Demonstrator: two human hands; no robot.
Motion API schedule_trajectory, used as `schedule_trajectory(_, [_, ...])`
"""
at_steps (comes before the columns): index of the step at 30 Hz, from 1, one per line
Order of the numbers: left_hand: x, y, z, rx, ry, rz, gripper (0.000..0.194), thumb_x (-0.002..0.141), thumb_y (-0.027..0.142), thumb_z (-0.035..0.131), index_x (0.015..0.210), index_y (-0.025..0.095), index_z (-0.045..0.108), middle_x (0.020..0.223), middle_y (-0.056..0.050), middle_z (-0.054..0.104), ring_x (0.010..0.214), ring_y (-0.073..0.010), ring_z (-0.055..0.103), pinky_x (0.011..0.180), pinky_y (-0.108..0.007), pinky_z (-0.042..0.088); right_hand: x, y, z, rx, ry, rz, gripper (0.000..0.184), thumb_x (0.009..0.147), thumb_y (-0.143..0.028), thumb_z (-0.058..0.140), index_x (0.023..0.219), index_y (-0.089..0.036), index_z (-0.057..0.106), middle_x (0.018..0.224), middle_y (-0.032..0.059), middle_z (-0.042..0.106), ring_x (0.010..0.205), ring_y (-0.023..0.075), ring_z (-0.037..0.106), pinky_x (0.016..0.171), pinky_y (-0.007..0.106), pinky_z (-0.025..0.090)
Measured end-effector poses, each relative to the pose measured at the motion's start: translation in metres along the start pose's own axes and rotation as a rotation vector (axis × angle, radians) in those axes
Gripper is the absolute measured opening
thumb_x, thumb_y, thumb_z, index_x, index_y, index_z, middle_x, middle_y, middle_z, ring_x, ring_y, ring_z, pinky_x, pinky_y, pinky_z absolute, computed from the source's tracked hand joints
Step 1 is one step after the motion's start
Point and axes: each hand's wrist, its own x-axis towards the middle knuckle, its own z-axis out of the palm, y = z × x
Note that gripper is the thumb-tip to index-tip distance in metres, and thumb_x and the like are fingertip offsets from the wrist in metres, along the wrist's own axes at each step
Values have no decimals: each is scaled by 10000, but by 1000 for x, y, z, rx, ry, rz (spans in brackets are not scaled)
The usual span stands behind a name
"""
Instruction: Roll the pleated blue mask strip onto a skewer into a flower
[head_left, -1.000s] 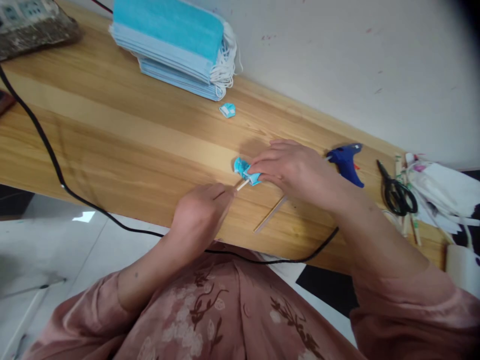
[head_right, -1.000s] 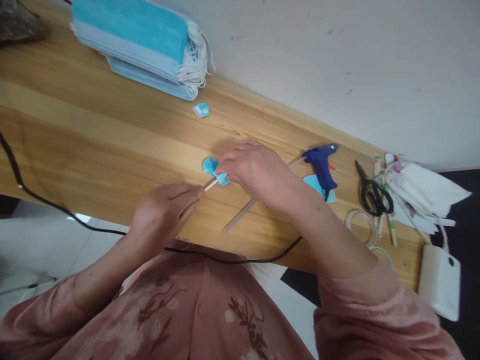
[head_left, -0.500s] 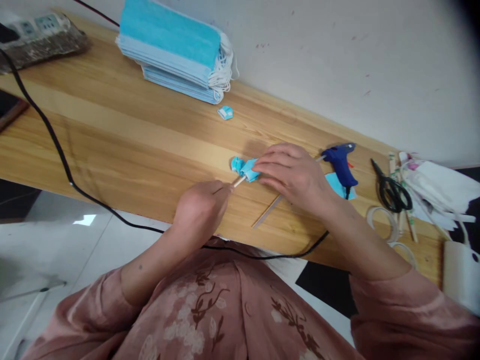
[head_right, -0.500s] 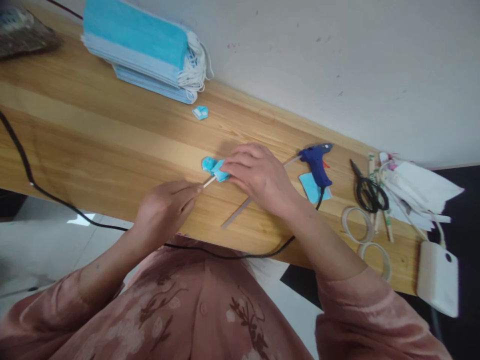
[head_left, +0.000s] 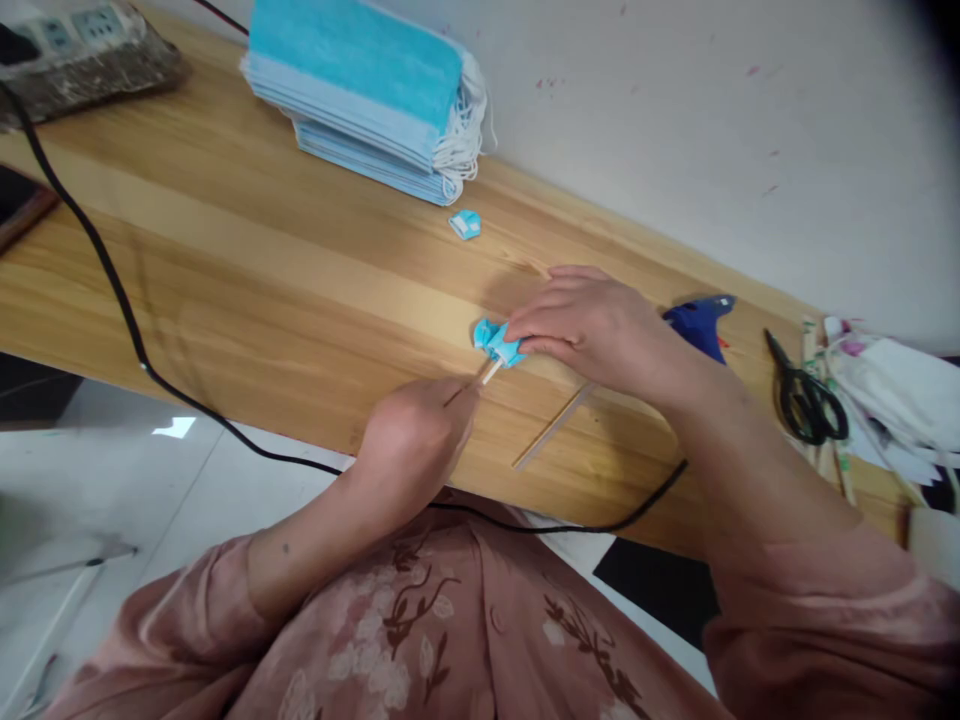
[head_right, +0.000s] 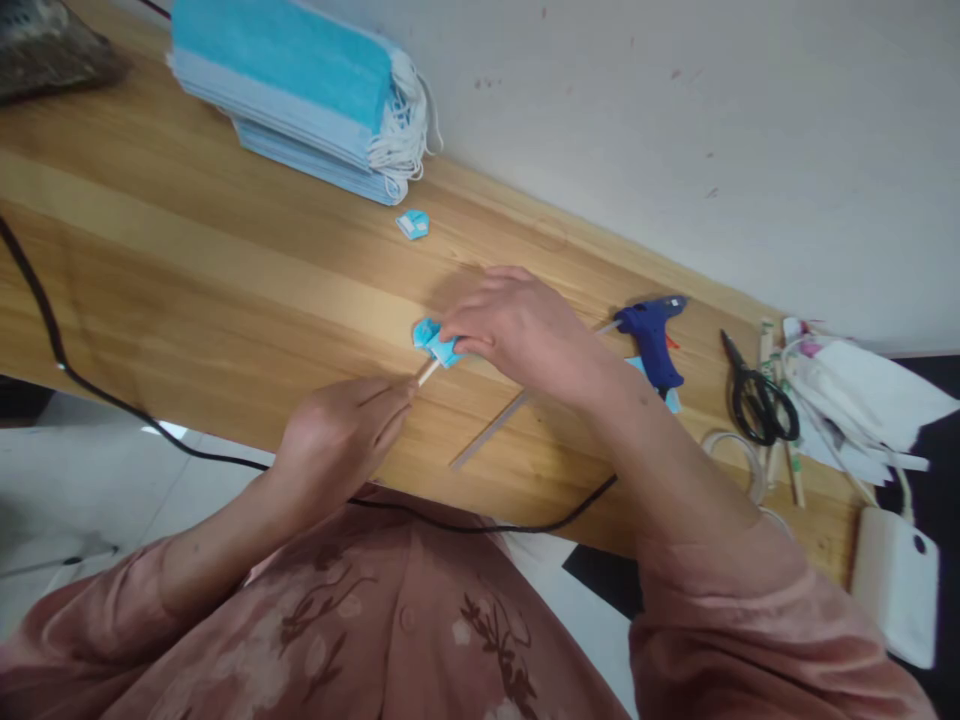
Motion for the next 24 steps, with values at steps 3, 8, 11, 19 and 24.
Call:
schedule_trajectory(3, [0,2,1,15,2,-11,282,1065,167,424,955,153,683,860,-62,743,724,-196,678,626,-305,491,10,1,-6,5,-77,-41,320,1060,-446,493,1011,-335,789,1096,-17,818,1021,264,732,1105,477,446])
schedule_trajectory(8, [-1,2,1,18,13,-57,278,1063,186,436,942,169,686,877,-62,751,722,-196,673,613,-307,486,24,3,-11,17,-157,-69,284,1048,-391,524,948,-340,785,997,-32,815,966,258,728,1162,499,404])
schedule_trajectory(11, [-1,3,1,-13,28,-85,270,1068,224,467,910,173,681,887,-66,755,725,-198,673,621,-308,492,31,8,-12,33,-188,-81,230,1026,-351,571,929,-344,779,960,-46,815,911,246,726,1165,522,381])
schedule_trajectory(19, [0,2,4,29,-18,-117,280,1054,195,463,888,175,687,828,-64,745,714,-198,675,613,-292,474,56,6,-21,-36,-374,-34,132,951,-268,678,904,-315,792,798,-52,774,745,185,634,809,382,440])
schedule_trajectory(24, [1,2,7,56,4,-109,301,1048,184,449,869,165,690,795,-72,737,669,-200,659,578,-299,443,71,5,-23,-46,-452,61,114,838,-179,804,886,-279,778,772,-63,747,716,150,592,643,311,365])
